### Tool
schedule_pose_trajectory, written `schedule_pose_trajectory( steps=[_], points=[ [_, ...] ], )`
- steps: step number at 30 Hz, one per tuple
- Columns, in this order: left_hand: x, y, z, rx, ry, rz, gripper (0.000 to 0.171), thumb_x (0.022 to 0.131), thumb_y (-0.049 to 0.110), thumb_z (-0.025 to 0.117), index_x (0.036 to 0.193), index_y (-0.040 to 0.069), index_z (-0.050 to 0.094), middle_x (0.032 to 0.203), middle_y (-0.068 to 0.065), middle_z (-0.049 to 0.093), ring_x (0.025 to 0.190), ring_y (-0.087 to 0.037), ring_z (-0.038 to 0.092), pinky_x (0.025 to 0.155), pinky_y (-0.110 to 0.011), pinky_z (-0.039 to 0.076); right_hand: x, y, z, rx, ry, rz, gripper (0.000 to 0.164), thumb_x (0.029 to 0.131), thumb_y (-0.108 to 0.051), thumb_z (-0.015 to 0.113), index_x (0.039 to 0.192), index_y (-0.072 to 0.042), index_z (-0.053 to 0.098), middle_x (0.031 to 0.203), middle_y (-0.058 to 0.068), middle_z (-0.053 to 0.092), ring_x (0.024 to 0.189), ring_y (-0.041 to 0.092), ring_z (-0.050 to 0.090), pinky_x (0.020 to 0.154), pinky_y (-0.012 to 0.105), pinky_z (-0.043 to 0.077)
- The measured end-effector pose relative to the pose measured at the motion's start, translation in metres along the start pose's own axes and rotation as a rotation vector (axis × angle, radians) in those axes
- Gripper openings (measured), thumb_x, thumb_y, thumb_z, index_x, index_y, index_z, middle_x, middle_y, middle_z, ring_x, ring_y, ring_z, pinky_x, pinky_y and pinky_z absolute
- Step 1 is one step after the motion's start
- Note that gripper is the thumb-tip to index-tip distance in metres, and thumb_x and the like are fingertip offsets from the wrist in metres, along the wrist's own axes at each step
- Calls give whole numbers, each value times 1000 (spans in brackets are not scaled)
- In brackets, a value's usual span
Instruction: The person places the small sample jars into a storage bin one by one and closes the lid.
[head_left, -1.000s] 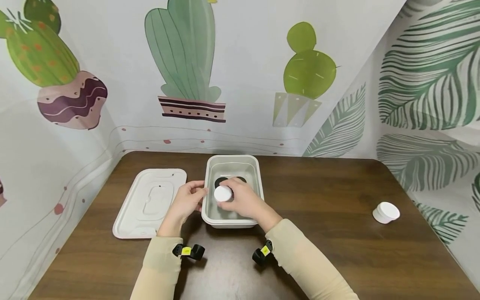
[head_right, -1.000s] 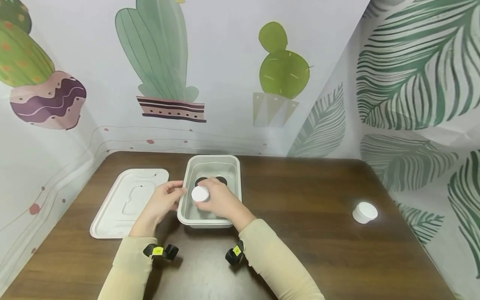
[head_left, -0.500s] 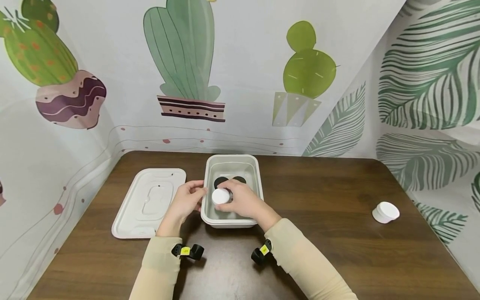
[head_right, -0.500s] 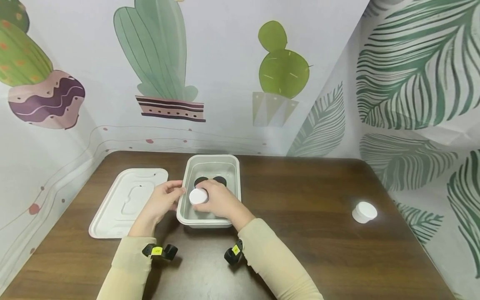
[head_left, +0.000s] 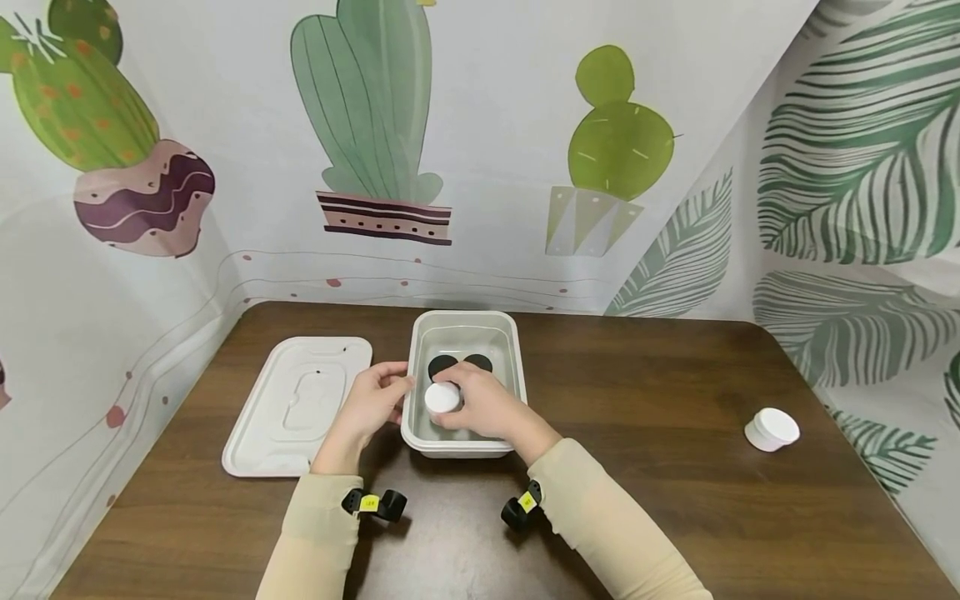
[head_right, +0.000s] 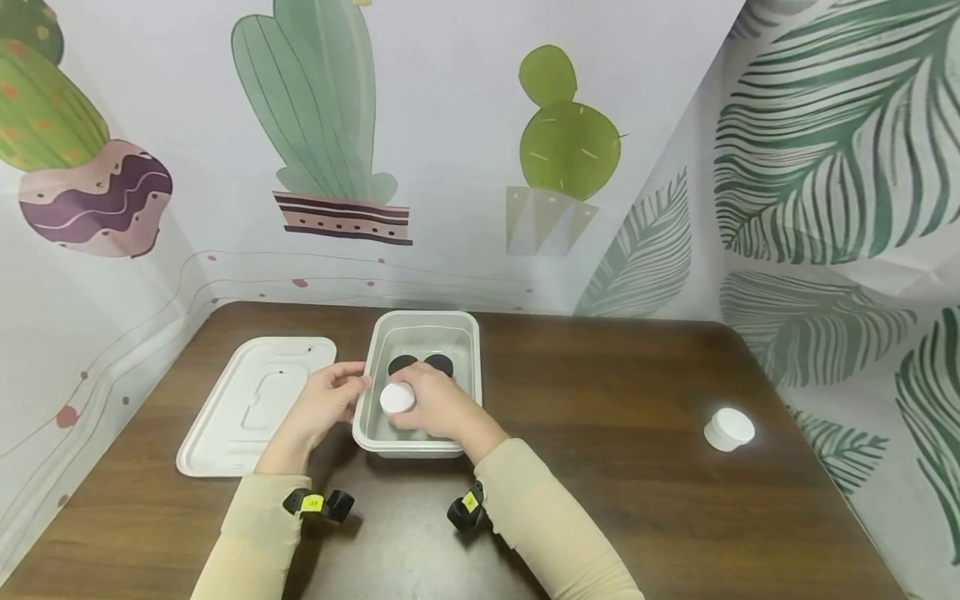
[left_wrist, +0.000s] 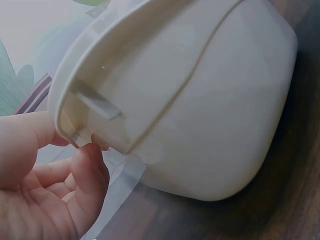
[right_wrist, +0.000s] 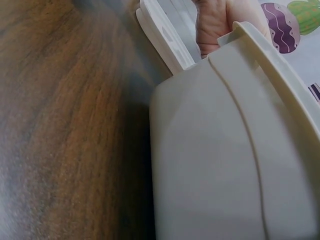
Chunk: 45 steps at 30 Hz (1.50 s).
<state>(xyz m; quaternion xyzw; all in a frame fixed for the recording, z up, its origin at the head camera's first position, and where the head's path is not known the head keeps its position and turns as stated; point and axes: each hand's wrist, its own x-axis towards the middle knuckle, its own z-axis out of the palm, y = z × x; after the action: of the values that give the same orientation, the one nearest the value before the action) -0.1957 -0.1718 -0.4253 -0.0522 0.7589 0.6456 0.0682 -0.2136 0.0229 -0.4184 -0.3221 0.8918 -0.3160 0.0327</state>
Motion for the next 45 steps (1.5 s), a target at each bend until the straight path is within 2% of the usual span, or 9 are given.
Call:
schedule_pose_trajectory(
  steps=[5, 17, 30, 38, 45],
  points=[
    [0, 1, 0, 5, 0, 1, 40, 92, 9, 54, 128, -7, 49, 94, -18, 59, 62, -13, 61, 48, -27, 52, 0, 1, 1, -10, -13, 0, 51, 74, -29, 76, 118, -8, 62, 115, 4, 61, 98, 14, 57, 83, 27, 47],
    [1, 0, 0, -13, -1, 0, 39, 92, 10, 55, 127, -5, 51, 88, -9, 60, 63, -13, 61, 47, -26, 51, 1, 0, 1, -46, -46, 0, 48, 74, -30, 78, 115, -11, 63, 113, 2, 62, 96, 13, 57, 83, 27, 48],
    [0, 0, 0, -4, -9, 5, 40, 92, 11, 54, 128, -5, 50, 97, -19, 61, 63, -13, 61, 48, -26, 51, 1, -1, 1, -63, -92, 13, 47, 74, -25, 79, 115, -9, 63, 115, 3, 62, 100, 14, 57, 87, 27, 47],
    [1, -1, 0, -4, -2, 7, 39, 92, 11, 54, 127, -5, 51, 94, -16, 61, 64, -14, 62, 48, -26, 51, 0, -3, 0, -78, -119, 31, 47, 74, -26, 80, 115, -10, 63, 115, 3, 61, 99, 15, 58, 86, 27, 47],
    [1, -2, 0, -2, -3, 8, 39, 92, 11, 54, 127, -5, 51, 97, -20, 61, 65, -15, 62, 48, -26, 51, 0, -3, 1, -92, -129, 35, 47, 74, -27, 79, 115, -12, 63, 115, 1, 61, 98, 14, 57, 86, 27, 47]
  ],
)
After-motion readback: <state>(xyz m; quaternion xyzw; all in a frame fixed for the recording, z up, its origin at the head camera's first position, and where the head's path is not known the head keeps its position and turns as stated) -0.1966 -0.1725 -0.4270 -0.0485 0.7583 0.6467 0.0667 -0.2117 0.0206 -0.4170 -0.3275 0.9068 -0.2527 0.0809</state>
